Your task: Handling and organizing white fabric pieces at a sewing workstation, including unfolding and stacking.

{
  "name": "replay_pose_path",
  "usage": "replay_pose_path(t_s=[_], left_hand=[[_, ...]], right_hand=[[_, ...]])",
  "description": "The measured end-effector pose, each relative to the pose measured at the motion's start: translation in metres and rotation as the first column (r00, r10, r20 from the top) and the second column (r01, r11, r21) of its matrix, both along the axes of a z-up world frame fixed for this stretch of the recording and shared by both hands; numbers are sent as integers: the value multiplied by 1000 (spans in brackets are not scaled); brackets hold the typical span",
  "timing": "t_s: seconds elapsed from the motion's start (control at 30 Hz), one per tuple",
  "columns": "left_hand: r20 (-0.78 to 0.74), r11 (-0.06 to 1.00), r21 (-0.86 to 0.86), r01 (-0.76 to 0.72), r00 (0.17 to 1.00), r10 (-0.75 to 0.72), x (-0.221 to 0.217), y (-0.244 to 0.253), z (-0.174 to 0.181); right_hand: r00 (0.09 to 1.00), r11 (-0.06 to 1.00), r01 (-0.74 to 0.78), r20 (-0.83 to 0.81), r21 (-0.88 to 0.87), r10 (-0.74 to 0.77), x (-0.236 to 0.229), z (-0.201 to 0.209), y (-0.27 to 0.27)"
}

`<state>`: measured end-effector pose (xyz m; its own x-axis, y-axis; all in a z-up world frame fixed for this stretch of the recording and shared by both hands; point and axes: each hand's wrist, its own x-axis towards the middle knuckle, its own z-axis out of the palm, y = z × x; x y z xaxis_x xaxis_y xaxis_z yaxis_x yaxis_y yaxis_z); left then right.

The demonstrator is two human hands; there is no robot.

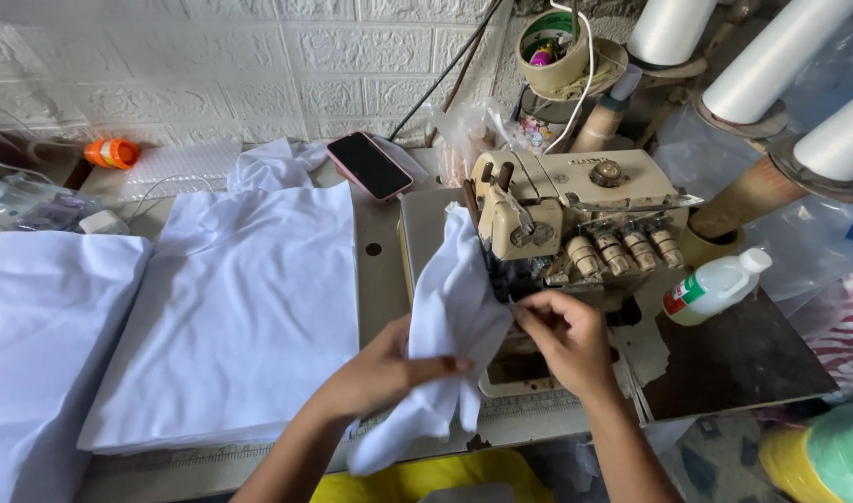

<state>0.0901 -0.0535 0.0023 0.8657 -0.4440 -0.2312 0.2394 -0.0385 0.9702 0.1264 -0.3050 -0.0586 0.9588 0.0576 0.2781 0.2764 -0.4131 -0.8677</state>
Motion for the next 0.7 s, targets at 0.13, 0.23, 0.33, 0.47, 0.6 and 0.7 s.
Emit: replay_pose_path(t_s=[0.13,0.23,0.33,0.47,0.6,0.7], left_hand=[[163,991,-114,-64,983,82,30,3,-37],[171,990,-74,-118,977,129,38,3,-46],[92,976,7,-216,972,215,11,-5,-37],[-92,988,134,-75,992,87,-57,-26,-36],[-103,913,242,328,945,-311,-83,-40,-55],[38,757,412,508,820,-571,-81,-45,-77]], right_hand=[[964,973,223,132,60,-229,-7,5,16],[933,953,298,198,48,-302,-21,-15,11],[990,965,40,122,259,-74,-38,-26,7],[981,944,-86,-139,319,136,-58,-7,17],[964,877,218,-235,428,-125,-34,-60,-7],[956,834,291,-179,469,-233,3,-62,-20]])
